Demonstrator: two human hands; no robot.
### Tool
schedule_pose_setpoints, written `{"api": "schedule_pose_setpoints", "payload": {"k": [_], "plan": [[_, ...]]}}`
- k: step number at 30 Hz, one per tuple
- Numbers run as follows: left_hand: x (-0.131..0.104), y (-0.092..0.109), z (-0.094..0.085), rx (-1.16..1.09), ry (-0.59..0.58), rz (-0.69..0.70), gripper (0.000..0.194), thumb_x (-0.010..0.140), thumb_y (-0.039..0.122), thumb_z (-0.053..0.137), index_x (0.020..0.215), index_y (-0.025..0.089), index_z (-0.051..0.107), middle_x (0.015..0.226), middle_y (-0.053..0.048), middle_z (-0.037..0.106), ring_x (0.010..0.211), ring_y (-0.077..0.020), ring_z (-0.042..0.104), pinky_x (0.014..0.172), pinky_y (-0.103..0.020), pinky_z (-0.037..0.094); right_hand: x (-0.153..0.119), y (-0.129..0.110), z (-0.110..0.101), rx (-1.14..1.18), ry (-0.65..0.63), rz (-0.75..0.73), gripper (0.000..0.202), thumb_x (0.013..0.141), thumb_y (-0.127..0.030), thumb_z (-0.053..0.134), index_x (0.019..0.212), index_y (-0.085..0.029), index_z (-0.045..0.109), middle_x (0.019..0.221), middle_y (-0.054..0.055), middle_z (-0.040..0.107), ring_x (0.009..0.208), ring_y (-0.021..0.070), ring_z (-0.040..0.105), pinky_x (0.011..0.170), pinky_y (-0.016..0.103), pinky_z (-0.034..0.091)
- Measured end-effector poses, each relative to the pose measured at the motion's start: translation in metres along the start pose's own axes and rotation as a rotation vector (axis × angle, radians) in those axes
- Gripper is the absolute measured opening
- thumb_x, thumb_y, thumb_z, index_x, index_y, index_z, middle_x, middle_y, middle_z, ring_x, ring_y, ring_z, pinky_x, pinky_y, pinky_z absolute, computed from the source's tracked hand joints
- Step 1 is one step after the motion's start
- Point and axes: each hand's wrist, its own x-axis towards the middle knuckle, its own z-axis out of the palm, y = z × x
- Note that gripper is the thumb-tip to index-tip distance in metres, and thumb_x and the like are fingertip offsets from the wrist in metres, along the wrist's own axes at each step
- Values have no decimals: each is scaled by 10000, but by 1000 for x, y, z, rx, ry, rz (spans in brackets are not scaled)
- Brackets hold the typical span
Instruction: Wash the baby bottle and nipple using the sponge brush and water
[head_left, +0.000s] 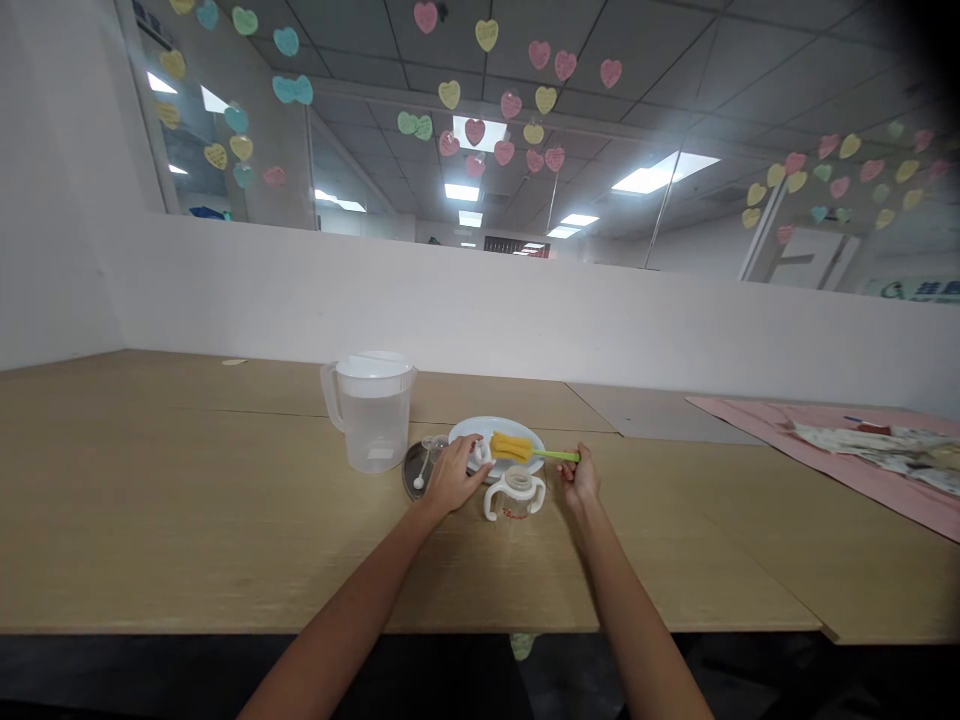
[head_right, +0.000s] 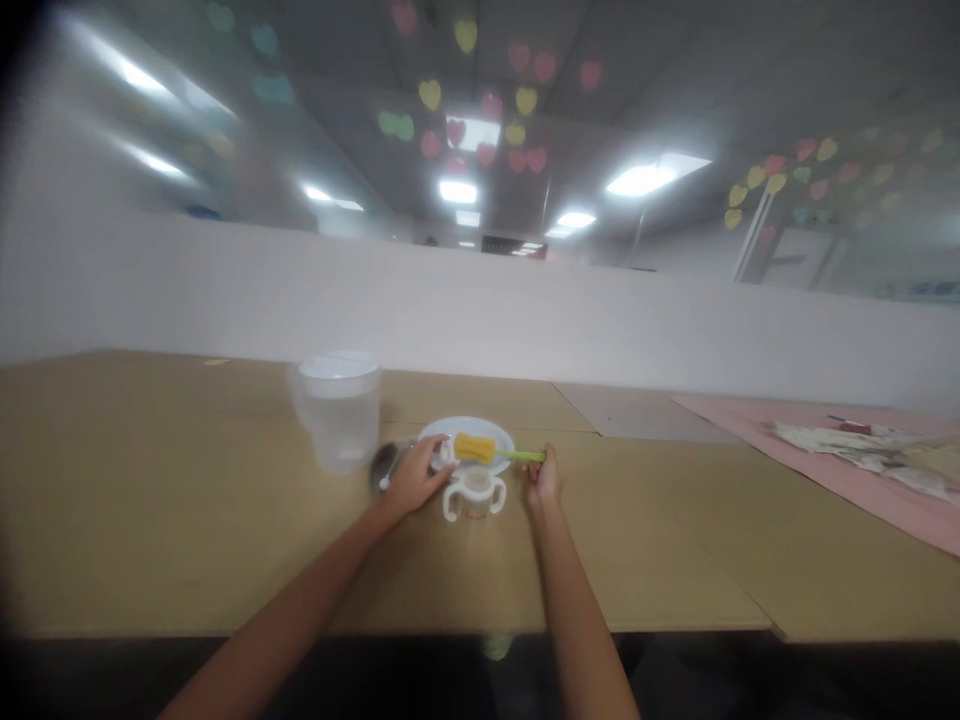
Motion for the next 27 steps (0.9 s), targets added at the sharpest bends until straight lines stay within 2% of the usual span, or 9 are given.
{"api": "schedule_pose_setpoints", "payload": {"k": [5, 11, 15, 19, 23, 27], "plan": [[2, -7, 5, -82, 13, -105, 407, 779, 347, 546, 1139, 188, 442, 1028, -51, 600, 960, -178, 552, 863, -301, 403, 0, 1, 0, 40, -32, 16, 275, 809, -290, 452, 576, -199, 338, 322, -130, 237, 271, 24, 181, 356, 151, 338], [6, -10, 7, -225, 103, -151, 328, 806, 339, 520, 1089, 185, 464, 971, -36, 648, 910, -147, 594, 811, -259, 425, 2, 3, 0, -38, -23, -26, 299, 791, -369, 495, 596, -198, 347, 348, -132, 268, 279, 18, 187, 356, 151, 342], [6, -9, 5, -228, 105, -144, 303, 806, 343, 521, 1066, 191, 486, 948, -31, 662, 879, -152, 608, 782, -254, 431, 1, 3, 1, -45, -21, -21, 308, 803, -358, 479, 591, -203, 318, 350, -134, 250, 280, 20, 186, 352, 148, 332], [5, -9, 3, -241, 86, -154, 282, 822, 330, 496, 1069, 195, 485, 933, -20, 668, 866, -152, 610, 777, -253, 431, 3, 3, 0, -19, 9, -17, 260, 805, -311, 478, 601, -198, 361, 358, -130, 286, 278, 25, 213, 342, 153, 341], [4, -8, 2, -243, 70, -146, 288, 835, 339, 466, 1082, 191, 479, 935, -23, 665, 874, -159, 606, 787, -268, 430, 6, 5, -1, -72, 82, -64, 287, 781, -374, 519, 596, -193, 395, 366, -116, 321, 290, 34, 295, 339, 156, 367], [3, -4, 1, -198, 72, -79, 328, 808, 375, 509, 1079, 190, 495, 974, -35, 646, 910, -169, 587, 816, -284, 421, 5, 5, 0, -46, 78, -81, 316, 776, -414, 528, 585, -186, 423, 344, -114, 316, 280, 29, 280, 343, 152, 386]]}}
